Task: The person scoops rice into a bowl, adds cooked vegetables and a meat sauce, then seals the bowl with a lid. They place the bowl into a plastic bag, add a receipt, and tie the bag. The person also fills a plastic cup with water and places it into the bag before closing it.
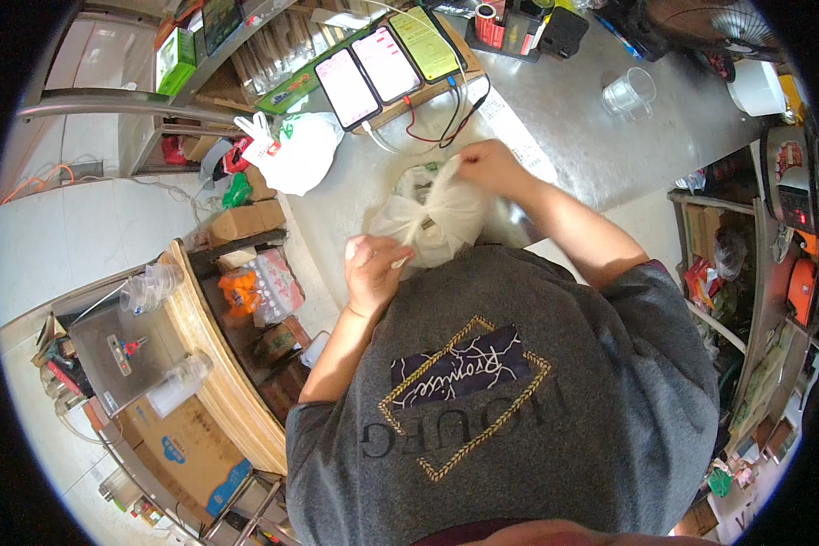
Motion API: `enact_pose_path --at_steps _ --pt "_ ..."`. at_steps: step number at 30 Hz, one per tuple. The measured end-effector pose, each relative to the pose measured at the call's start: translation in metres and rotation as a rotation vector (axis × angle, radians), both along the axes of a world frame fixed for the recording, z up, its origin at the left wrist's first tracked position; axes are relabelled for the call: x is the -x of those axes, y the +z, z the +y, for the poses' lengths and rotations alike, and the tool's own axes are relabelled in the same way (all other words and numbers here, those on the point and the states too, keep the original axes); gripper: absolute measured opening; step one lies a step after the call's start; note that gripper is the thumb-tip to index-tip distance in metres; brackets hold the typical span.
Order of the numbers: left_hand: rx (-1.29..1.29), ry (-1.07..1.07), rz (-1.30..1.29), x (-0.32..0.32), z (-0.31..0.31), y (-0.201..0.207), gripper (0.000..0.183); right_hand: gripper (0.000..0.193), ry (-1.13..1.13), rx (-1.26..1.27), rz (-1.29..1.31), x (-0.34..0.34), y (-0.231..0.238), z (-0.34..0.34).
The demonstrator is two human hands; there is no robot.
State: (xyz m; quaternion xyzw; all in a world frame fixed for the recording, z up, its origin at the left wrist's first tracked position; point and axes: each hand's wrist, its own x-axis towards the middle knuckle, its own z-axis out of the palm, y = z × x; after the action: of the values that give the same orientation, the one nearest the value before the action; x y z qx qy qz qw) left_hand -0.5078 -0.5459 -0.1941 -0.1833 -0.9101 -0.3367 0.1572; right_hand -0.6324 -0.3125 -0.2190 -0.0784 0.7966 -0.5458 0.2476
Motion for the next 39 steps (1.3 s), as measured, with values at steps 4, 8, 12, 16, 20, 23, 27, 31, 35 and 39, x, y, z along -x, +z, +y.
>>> enact_pose_path --at_steps 4,8,12,16,20,23,27,31,35,39 --pt "-0.115 0.148 -0.157 -0.006 0.001 -0.008 0.021 0.014 -0.021 0.324 -0.264 0.001 0.003 0.002" --pt "-1.014 0.04 -0.503 -0.005 0.014 -0.013 0.025 0.014 0.153 0.696 -0.542 -0.005 0.004 -0.011" --pt "-1.519 0.392 -0.765 -0.01 -0.006 -0.011 0.039 0.021 -0.385 0.804 -0.801 0.013 -0.007 0.008" --pt "-1.725 -0.147 -0.828 -0.003 -0.024 -0.013 0.023 0.018 -0.286 0.883 -0.92 0.016 -0.014 0.022" --pt "-1.358 0.045 -1.121 0.009 -0.004 -0.006 0.034 0.036 0.272 0.625 -0.703 0.009 0.01 0.002" --pt "-0.744 -0.066 -1.042 0.017 0.008 0.008 0.046 0.049 0.527 0.414 -0.536 0.004 0.04 -0.018" --pt "-0.614 -0.121 -0.955 0.015 0.014 0.016 0.055 0.06 0.754 0.3 -0.325 0.001 0.058 -0.03" --pt "-0.747 -0.109 -0.433 0.014 0.02 0.014 0.048 0.058 0.727 0.207 -0.453 -0.002 0.057 -0.03" --pt "0.028 -0.267 -0.213 0.025 0.008 0.013 0.033 0.047 0.89 0.041 -0.028 -0.001 0.054 -0.017" --pt "0.339 -0.043 -0.471 0.023 -0.044 0.013 0.028 0.021 0.018 0.163 -0.386 0.019 0.031 0.017"
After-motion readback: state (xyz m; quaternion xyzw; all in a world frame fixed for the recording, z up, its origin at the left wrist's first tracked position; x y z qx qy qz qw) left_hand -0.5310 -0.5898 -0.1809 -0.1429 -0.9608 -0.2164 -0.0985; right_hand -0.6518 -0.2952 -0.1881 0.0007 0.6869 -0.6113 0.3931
